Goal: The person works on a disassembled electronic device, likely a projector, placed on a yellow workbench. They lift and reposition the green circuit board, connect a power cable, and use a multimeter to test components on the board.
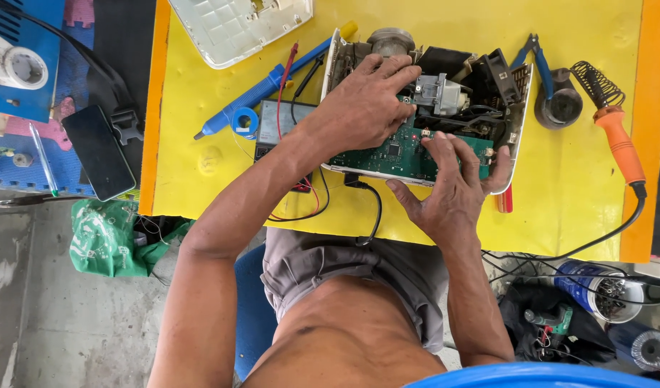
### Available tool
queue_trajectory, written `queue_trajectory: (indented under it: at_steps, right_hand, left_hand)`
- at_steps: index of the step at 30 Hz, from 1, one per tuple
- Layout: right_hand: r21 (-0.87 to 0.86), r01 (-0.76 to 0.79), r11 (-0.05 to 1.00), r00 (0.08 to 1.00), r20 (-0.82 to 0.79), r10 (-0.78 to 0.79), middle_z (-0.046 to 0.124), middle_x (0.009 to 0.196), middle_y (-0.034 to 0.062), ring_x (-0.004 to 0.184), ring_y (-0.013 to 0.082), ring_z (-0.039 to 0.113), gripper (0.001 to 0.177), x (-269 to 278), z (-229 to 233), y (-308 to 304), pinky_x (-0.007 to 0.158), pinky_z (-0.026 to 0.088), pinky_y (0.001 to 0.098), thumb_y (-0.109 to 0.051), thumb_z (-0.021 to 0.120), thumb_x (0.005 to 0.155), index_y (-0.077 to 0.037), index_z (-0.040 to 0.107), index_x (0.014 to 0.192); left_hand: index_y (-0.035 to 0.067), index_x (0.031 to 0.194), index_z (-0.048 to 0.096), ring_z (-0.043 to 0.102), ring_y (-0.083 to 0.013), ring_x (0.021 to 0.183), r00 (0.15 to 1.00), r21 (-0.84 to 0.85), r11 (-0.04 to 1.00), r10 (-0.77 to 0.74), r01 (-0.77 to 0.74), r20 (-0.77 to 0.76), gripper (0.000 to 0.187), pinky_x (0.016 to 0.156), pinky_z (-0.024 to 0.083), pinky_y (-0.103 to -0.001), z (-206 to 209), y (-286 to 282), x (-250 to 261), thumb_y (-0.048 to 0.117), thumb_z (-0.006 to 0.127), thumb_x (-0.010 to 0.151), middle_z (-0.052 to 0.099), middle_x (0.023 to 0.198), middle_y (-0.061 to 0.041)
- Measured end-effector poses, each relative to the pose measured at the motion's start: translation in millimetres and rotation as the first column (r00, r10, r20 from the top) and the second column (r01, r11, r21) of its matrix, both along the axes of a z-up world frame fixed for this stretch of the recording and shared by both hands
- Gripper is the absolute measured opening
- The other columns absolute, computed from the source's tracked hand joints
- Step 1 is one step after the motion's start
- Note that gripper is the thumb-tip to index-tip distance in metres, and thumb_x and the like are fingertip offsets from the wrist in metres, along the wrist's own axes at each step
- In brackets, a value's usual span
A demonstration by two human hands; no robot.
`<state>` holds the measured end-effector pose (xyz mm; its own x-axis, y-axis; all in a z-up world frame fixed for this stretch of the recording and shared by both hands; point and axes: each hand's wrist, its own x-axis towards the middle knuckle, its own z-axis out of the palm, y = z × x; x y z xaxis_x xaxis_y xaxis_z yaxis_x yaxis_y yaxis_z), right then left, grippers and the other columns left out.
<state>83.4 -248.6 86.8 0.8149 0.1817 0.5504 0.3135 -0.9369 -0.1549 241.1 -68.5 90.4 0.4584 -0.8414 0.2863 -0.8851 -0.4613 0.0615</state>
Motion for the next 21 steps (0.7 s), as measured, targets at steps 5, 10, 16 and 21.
queue_trajectory:
  at_steps: [5,10,16,21]
  right_hand:
    - [-0.052,-0.011,0.999,1.000,0.015,0.012,0.083,0.120,0.0024,0.132,0.0302,0.067,0.074,-2,-2,-4,0.124,0.007,0.0595,-0.060,0.065,0.106,0.002,0.050,0.143]
    - [0.112,0.065,0.992,0.996,0.047,-0.071,0.065,0.134,0.0111,0.128,0.0274,0.057,0.067,-15,-1,-7,0.120,0.015,0.0618,-0.059,0.069,0.097,-0.003,0.069,0.133]
    - [0.062,-0.023,0.998,0.998,0.057,0.019,0.078,0.129,0.0056,0.132,0.0288,0.058,0.075,-6,-7,-5,0.123,0.013,0.0611,-0.052,0.073,0.102,0.000,0.041,0.145]
    - [0.141,0.022,0.990,0.998,0.062,-0.031,0.079,0.126,0.0078,0.132,0.0269,0.055,0.074,-10,-4,-6,0.124,0.013,0.0578,-0.052,0.072,0.101,0.001,0.043,0.144]
  left_hand:
    - [0.015,0.102,0.083,0.047,-0.0371,0.137,0.999,0.000,1.000,-0.005,0.005,0.031,0.028,0.107,0.038,-0.055,0,0,-1,0.033,0.063,0.106,0.059,0.144,-0.021]
    - [0.017,0.110,0.082,0.048,-0.0406,0.139,0.999,0.038,0.999,-0.007,0.008,-0.037,0.028,0.108,0.037,-0.058,-2,-1,1,0.032,0.058,0.108,0.055,0.148,-0.024]
    - [0.019,0.112,0.082,0.053,-0.0396,0.133,0.999,0.060,0.998,-0.009,0.011,-0.043,0.024,0.106,0.039,-0.059,-1,-2,3,0.030,0.062,0.104,0.055,0.148,-0.023]
    - [0.019,0.112,0.082,0.053,-0.0398,0.134,0.999,0.061,0.998,-0.005,0.008,-0.048,0.024,0.107,0.039,-0.061,0,-2,2,0.031,0.062,0.105,0.056,0.147,-0.024]
